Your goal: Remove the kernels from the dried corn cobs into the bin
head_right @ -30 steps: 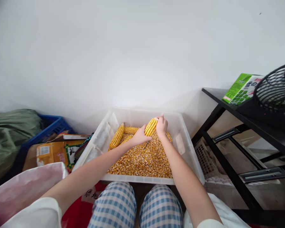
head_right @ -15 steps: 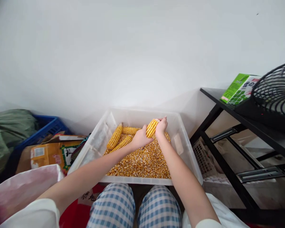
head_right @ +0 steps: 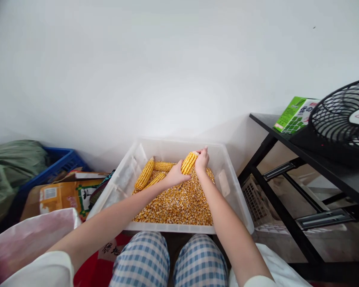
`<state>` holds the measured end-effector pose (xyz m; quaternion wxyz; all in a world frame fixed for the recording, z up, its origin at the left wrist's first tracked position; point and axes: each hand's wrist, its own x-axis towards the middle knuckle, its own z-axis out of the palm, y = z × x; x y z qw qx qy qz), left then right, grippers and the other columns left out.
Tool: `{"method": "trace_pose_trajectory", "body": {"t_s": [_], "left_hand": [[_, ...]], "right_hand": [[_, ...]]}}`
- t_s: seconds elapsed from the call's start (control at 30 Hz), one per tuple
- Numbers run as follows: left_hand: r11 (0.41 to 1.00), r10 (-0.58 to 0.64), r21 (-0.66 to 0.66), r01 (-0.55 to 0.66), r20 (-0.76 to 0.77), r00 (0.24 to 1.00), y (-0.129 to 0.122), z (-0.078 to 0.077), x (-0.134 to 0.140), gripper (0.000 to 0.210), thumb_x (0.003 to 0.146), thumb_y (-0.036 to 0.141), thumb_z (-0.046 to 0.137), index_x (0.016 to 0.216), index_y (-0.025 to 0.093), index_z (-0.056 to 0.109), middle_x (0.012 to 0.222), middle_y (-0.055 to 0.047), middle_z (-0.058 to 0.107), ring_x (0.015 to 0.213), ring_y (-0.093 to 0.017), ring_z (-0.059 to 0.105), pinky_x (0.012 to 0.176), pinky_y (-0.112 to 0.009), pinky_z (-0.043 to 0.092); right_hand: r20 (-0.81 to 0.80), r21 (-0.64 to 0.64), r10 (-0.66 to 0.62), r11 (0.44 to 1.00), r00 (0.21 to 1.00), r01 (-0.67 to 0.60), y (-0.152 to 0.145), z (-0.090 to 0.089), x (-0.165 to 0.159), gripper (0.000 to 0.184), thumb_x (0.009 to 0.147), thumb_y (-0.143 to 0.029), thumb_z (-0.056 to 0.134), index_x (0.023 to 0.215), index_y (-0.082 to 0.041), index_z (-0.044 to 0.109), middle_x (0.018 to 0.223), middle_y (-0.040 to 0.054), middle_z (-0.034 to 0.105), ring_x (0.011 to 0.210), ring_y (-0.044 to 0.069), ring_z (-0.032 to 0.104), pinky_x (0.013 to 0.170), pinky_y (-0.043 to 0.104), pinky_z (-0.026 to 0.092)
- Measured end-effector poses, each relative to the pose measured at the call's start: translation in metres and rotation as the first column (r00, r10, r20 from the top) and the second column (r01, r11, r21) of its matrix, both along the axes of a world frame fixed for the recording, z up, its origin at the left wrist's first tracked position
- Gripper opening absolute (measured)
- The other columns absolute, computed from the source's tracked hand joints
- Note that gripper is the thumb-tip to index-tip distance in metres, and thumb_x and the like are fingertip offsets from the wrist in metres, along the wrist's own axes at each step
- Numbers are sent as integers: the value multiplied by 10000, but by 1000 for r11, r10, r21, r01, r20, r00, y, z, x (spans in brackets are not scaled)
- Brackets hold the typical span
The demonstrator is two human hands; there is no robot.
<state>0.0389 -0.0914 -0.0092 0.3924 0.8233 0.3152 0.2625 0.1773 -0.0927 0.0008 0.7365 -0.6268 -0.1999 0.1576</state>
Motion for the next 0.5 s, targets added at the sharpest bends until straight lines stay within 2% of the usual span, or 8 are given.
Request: {"method": "trace_pose_trajectory", "body": {"t_s": [0.07, 0.13, 0.23, 0.3, 0.37, 0.5], "left_hand": [[998, 57, -41, -56, 33, 998, 3, -3, 2, 434, 575, 312, 649, 941, 158, 475, 833, -35, 603, 689, -152, 552, 563, -227, 394], [989, 127, -79, -123, 49, 991, 6, -4, 3, 420, 593, 315, 635, 942, 147, 472, 827, -40, 603, 678, -151, 553, 560, -233, 397], [977, 193, -101, -187, 59, 979, 12, -4, 3, 403, 609, 313, 626, 939, 147, 466, 843, -47, 608, 694, -153, 563, 576, -236, 404], [973, 219, -91, -214, 55, 974, 13, -4, 2, 394, 608, 317, 632, 921, 154, 457, 852, -52, 611, 713, -155, 567, 591, -235, 405], [968, 242, -83, -239, 35, 970, 11, -5, 2, 393, 604, 336, 640, 898, 163, 443, 839, -52, 611, 708, -155, 568, 583, -231, 397], [958, 267, -111, -265, 0, 964, 3, -10, 3, 428, 593, 390, 655, 879, 177, 418, 810, -48, 608, 668, -154, 566, 539, -224, 378]], "right_hand": [[-112, 0, 126, 992, 986, -126, -1, 2, -3, 595, 797, -638, 205, 626, -170, 530, 597, 9, 574, 520, 113, 506, 493, 222, 371], [-172, 8, 273, 961, 947, -275, -1, 5, -8, 600, 778, -671, 230, 741, -175, 565, 678, 6, 607, 553, 114, 534, 494, 214, 383], [-52, 10, 433, 901, 900, -433, 2, 4, -16, 552, 753, -670, 344, 900, -194, 582, 830, 12, 633, 679, 129, 570, 568, 218, 424], [99, 7, 426, 904, 899, -428, 6, -2, -20, 524, 751, -647, 388, 936, -196, 581, 911, 21, 628, 781, 140, 570, 666, 235, 439], [201, -6, 360, 931, 911, -366, 9, -9, -21, 522, 767, -634, 370, 929, -186, 585, 944, 36, 622, 840, 148, 562, 746, 254, 431], [212, -107, 289, 956, 933, -272, 10, -18, -23, 556, 806, -623, 278, 871, -173, 598, 853, 50, 631, 761, 153, 568, 712, 263, 430]]}}
